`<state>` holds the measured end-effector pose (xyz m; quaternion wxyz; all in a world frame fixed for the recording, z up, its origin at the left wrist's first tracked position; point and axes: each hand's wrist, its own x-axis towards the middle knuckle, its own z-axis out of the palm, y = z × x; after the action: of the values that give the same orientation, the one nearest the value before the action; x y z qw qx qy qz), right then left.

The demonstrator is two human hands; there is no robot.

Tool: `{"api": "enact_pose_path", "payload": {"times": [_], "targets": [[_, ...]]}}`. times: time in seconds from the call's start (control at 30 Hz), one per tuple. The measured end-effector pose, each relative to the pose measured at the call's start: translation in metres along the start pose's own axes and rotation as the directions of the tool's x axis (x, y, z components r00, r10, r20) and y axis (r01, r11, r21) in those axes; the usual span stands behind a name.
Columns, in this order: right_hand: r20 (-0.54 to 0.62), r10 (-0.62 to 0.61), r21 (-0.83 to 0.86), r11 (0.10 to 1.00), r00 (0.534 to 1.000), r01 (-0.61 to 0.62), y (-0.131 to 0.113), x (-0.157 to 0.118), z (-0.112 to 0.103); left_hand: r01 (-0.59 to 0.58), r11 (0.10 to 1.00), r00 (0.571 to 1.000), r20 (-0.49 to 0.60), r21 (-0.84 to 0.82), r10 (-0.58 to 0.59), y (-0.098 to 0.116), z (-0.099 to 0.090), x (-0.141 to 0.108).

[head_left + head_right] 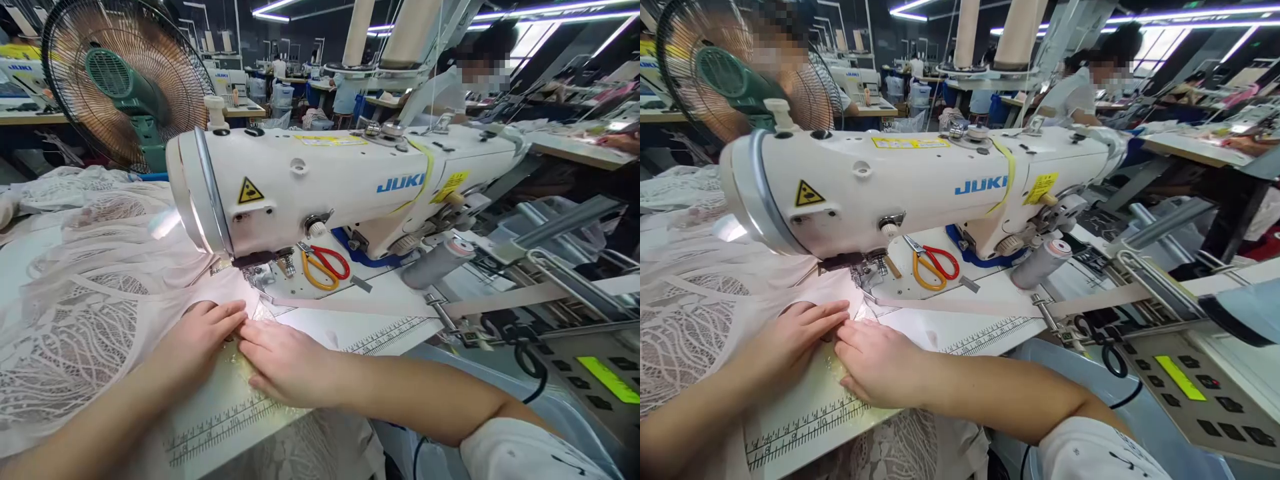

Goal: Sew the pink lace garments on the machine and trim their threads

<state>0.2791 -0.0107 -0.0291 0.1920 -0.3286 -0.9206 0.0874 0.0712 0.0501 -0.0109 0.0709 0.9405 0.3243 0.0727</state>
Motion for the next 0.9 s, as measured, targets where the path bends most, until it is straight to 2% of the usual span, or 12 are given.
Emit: {"api": "enact_pose_path", "payload": {"times": [0.17, 0.4, 0.53, 0.9], "targets": [[-0.046, -0.105, 0.074, 0.991, 0.993, 0.108, 0.005, -0.004, -0.006, 0.01, 1.0, 1.0, 0.016, 0.013, -0.01, -0.01, -0.002, 0.005], [-0.11, -0.08, 0.149, 0.984, 0.991, 0.096, 0.012, -0.006, -0.006, -0.066, 0.997, 0.998, -0.018, 0.038, 0.066, -0.023, 0.0, 0.008], [-0.098, -0.069, 0.18, 0.98, 0.993, 0.086, 0.011, -0.006, -0.008, -0.105, 0.993, 0.994, -0.022, 0.059, 0.107, -0.025, -0.001, 0.008], [-0.08, -0.041, 0.206, 0.977, 0.996, 0.056, 0.009, -0.004, -0.007, -0.116, 0.979, 0.993, 0.009, 0.167, 0.116, -0.049, -0.004, 0.016]]}}
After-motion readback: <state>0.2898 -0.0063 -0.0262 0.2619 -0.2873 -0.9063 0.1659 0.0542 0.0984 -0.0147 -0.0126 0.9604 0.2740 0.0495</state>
